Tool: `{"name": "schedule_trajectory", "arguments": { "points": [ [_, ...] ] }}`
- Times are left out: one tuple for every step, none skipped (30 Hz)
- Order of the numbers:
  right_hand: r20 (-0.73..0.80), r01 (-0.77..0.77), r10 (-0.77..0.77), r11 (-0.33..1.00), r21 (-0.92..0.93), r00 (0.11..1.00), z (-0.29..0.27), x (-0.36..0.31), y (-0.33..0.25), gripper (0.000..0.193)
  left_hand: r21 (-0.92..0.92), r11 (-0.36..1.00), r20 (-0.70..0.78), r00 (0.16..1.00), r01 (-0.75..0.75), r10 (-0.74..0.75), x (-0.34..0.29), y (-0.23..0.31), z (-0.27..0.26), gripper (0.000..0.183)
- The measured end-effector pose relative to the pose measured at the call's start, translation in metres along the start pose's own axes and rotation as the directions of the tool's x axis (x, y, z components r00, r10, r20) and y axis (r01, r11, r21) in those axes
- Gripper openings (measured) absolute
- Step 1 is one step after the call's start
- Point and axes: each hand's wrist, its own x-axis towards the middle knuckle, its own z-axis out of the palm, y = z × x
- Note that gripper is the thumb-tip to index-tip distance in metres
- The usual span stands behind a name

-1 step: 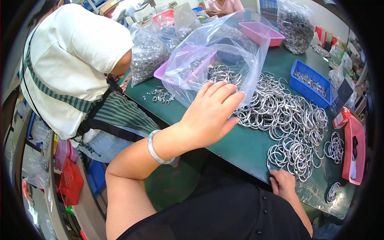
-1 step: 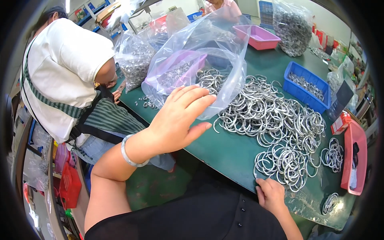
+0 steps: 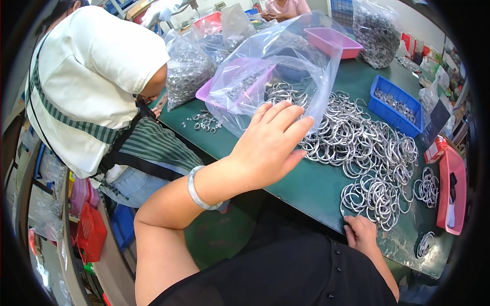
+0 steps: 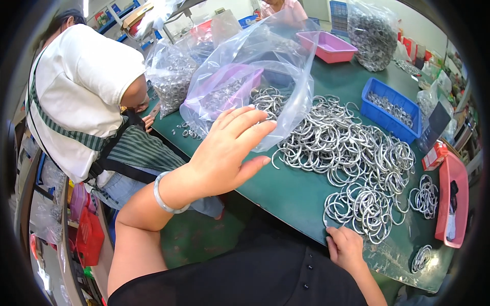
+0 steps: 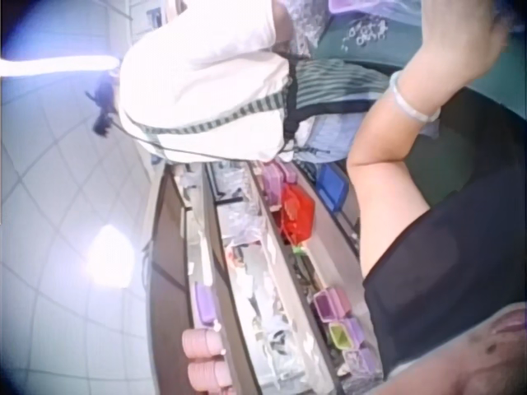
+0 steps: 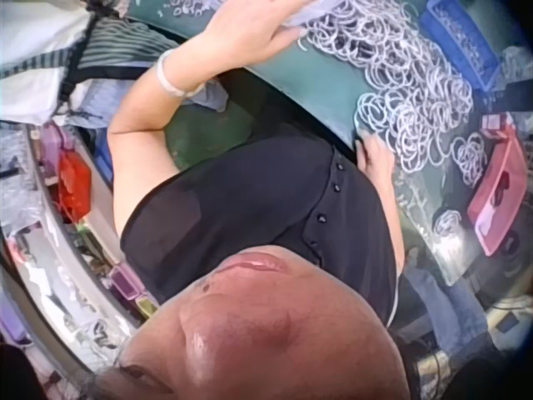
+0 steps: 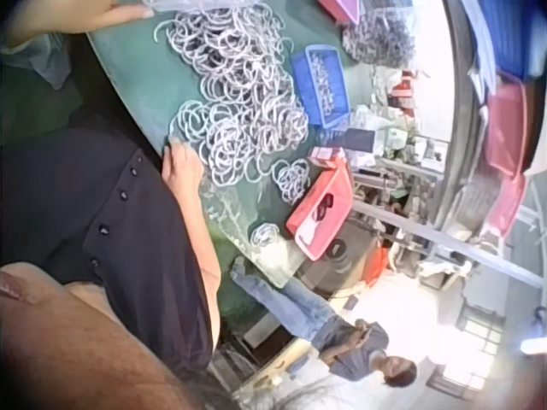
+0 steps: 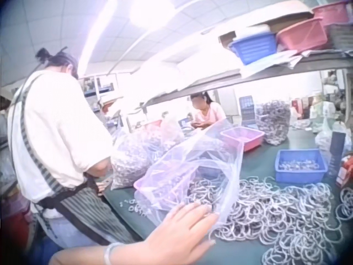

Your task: The person sorts metal rings by hand, selecting them from a large pile on a table and placing them into a plastic bag.

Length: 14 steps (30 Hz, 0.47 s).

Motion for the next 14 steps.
{"name": "schedule_trajectory", "arguments": {
  "points": [
    [-0.016, 0.002, -0.002, 1.0, 0.016, 1.0, -0.001, 0.0, 0.0, 0.022, 0.02, 1.0, -0.012, 1.0, -0.013, 0.014, 0.003, 0.005, -0.002, 0.049],
    [-0.033, 0.002, -0.001, 1.0, 0.031, 0.999, -0.001, -0.001, 0.001, 0.022, 0.052, 0.998, -0.016, 0.999, -0.046, 0.047, 0.007, 0.011, -0.004, 0.049],
    [-0.04, -0.011, 0.012, 1.0, 0.027, 0.999, -0.001, -0.001, 0.002, 0.022, 0.059, 0.995, -0.016, 0.997, -0.075, 0.076, 0.009, 0.015, -0.005, 0.048],
    [-0.054, -0.008, 0.009, 1.0, 0.021, 0.999, -0.001, -0.004, 0.004, 0.022, 0.057, 0.992, -0.021, 0.993, -0.111, 0.112, 0.014, 0.02, -0.003, 0.048],
    [-0.065, -0.019, 0.02, 1.0, 0.014, 0.998, -0.001, -0.009, 0.006, 0.022, -0.02, 0.993, -0.027, 0.993, -0.117, 0.116, 0.018, 0.024, 0.001, 0.049],
    [-0.071, -0.016, 0.016, 1.0, 0.009, 0.997, -0.002, -0.007, 0.006, 0.021, -0.087, 0.985, -0.03, 0.989, -0.148, 0.146, 0.022, 0.031, 0.004, 0.049],
    [-0.056, -0.029, 0.031, 0.999, 0.032, 0.998, -0.002, -0.006, 0.006, 0.02, -0.151, 0.973, -0.033, 0.985, -0.172, 0.169, 0.025, 0.037, 0.007, 0.049],
    [-0.057, -0.017, 0.019, 0.999, 0.038, 0.998, -0.003, -0.005, 0.005, 0.018, -0.152, 0.968, -0.029, 0.979, -0.202, 0.2, 0.029, 0.045, 0.007, 0.049],
    [-0.032, -0.01, 0.012, 0.998, 0.057, 0.999, -0.002, -0.007, 0.005, 0.019, -0.153, 0.96, -0.028, 0.972, -0.236, 0.234, 0.034, 0.054, 0.005, 0.049],
    [0.001, 0.012, -0.012, 0.999, 0.046, 1.0, -0.001, -0.011, 0.008, 0.022, -0.152, 0.95, -0.031, 0.962, -0.272, 0.271, 0.037, 0.06, 0.005, 0.048],
    [-0.018, 0.053, -0.051, 0.994, 0.092, 0.999, 0.0, -0.013, 0.007, 0.023, -0.122, 0.945, 0.004, 0.952, -0.304, 0.307, 0.04, 0.065, 0.01, 0.048],
    [-0.044, 0.096, -0.091, 0.986, 0.135, 0.995, -0.002, -0.015, 0.0, 0.024, -0.094, 0.936, 0.036, 0.939, -0.338, 0.343, 0.042, 0.071, 0.013, 0.048],
    [-0.061, 0.067, -0.061, 0.991, 0.116, 0.996, -0.005, -0.018, -0.006, 0.024, -0.062, 0.928, 0.073, 0.925, -0.368, 0.372, 0.044, 0.078, 0.015, 0.047],
    [-0.07, 0.075, -0.066, 0.989, 0.124, 0.995, -0.008, -0.026, 0.0, 0.024, -0.116, 0.902, 0.075, 0.902, -0.416, 0.425, 0.024, 0.11, -0.005, 0.047]
  ]
}}
